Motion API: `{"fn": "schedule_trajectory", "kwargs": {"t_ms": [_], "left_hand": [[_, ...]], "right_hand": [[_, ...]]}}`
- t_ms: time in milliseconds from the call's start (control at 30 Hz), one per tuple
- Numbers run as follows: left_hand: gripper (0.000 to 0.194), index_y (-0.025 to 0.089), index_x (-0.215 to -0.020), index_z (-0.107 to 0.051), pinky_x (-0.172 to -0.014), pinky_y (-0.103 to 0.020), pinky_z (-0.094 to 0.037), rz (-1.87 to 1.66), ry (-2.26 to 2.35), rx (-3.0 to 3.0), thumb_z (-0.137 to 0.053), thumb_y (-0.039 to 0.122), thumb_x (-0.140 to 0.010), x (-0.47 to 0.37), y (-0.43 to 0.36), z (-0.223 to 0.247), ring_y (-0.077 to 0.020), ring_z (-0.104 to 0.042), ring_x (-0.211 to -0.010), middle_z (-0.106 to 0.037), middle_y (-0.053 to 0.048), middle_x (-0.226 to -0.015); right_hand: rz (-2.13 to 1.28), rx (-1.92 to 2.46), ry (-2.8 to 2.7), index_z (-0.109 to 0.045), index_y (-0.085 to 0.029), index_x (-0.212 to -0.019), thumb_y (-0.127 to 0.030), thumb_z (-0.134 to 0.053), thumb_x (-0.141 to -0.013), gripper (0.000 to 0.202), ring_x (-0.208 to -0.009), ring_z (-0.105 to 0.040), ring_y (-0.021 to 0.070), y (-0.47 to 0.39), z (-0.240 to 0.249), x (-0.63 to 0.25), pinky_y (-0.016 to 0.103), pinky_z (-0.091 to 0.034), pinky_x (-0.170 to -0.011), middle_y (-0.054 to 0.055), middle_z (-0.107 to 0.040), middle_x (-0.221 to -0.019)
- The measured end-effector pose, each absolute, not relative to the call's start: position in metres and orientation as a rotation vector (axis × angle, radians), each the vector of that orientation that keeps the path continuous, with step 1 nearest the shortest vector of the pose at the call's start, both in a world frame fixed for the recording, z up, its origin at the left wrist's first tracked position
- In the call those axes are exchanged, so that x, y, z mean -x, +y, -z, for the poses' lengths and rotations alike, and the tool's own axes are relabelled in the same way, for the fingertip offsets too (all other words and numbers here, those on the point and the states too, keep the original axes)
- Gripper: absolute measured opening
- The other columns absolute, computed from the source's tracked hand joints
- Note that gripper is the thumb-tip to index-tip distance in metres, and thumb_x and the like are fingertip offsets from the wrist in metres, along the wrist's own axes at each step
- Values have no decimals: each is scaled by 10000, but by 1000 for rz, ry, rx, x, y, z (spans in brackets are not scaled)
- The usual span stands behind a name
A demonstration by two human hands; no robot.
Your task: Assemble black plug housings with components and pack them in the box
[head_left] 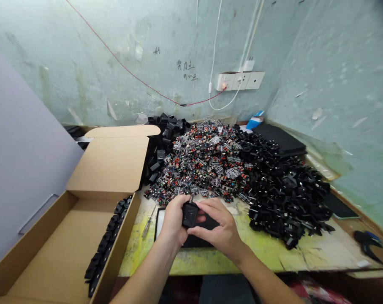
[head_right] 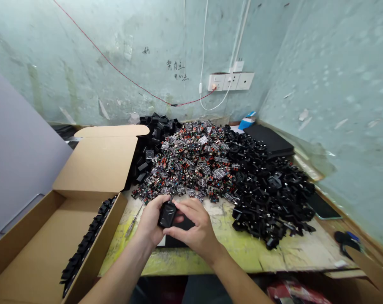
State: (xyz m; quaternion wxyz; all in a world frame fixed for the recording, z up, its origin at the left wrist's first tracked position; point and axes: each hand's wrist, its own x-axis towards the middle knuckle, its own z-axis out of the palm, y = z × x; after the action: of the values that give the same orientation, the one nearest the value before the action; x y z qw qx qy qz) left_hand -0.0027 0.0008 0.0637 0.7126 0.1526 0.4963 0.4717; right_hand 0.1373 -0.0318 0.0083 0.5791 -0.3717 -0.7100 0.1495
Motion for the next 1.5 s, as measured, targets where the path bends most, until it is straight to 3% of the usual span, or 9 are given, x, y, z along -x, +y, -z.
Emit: {"fn": "schedule_trajectory", "kwargs": {"t_ms": [100,267,500,767,1133,1300,1500], "left_hand": [[91,133,-770,-635,-421,-233,-520,-973,1064,-312,-646,223,-788,5,2,-61,-172,-652,-506,-661,-57,-628],[87,171,-777,-597,-373,-222,-474,-1002,1033,-327,-660,218,-741,8,4,-53,-164,-613,-441,-632,-16,-588],[89,167,-802,-606,-399,-226,-495,-976,998,-247,-666,208,-751,9,6,-50,-174,-638,-473,-633,-27,-581],[60,165,-794,-606,-348,-241,-451,-893,967,-197,-617,216,-764,10,7,-46,-196,-629,-427,-610,-27,-540],[235,152,-859,-708,-553,-307,-585,-898,976,-416,-677,383,-891,6,1,-52,-225,-716,-603,-706,-66,-648],[175,145,-820,-676,-517,-295,-564,-932,911,-339,-583,277,-886,6,-2,-57,-209,-676,-546,-656,-58,-594],[118,142,-828,-656,-473,-278,-543,-943,951,-263,-575,228,-832,3,-6,-58,-198,-652,-493,-626,-40,-561]], "right_hand": [[-335,860,-1691,-682,-312,-1385,-400,-956,-778,672,-1009,-660,282,-31,-7,-138,475,-567,-895,70,-753,-1152],[-327,859,-1728,-678,-310,-1389,-361,-957,-775,676,-999,-631,284,-30,-8,-139,462,-559,-857,69,-735,-1119],[-297,849,-1785,-727,-265,-1264,-382,-976,-743,589,-952,-633,277,-26,-13,-143,447,-551,-830,74,-744,-1074],[-305,820,-1789,-732,-272,-1260,-393,-963,-758,566,-911,-648,259,-23,-10,-145,432,-561,-802,73,-749,-1051],[-118,982,-1957,-653,-255,-1299,-405,-924,-778,606,-1051,-678,311,-22,-23,-155,527,-532,-946,108,-737,-1196],[-206,933,-2034,-592,-247,-1419,-417,-925,-778,742,-1118,-669,310,-21,-25,-157,536,-526,-1006,114,-712,-1256],[-174,883,-2017,-612,-291,-1424,-402,-898,-791,704,-1080,-685,300,-23,-24,-157,520,-544,-980,97,-729,-1220]]}}
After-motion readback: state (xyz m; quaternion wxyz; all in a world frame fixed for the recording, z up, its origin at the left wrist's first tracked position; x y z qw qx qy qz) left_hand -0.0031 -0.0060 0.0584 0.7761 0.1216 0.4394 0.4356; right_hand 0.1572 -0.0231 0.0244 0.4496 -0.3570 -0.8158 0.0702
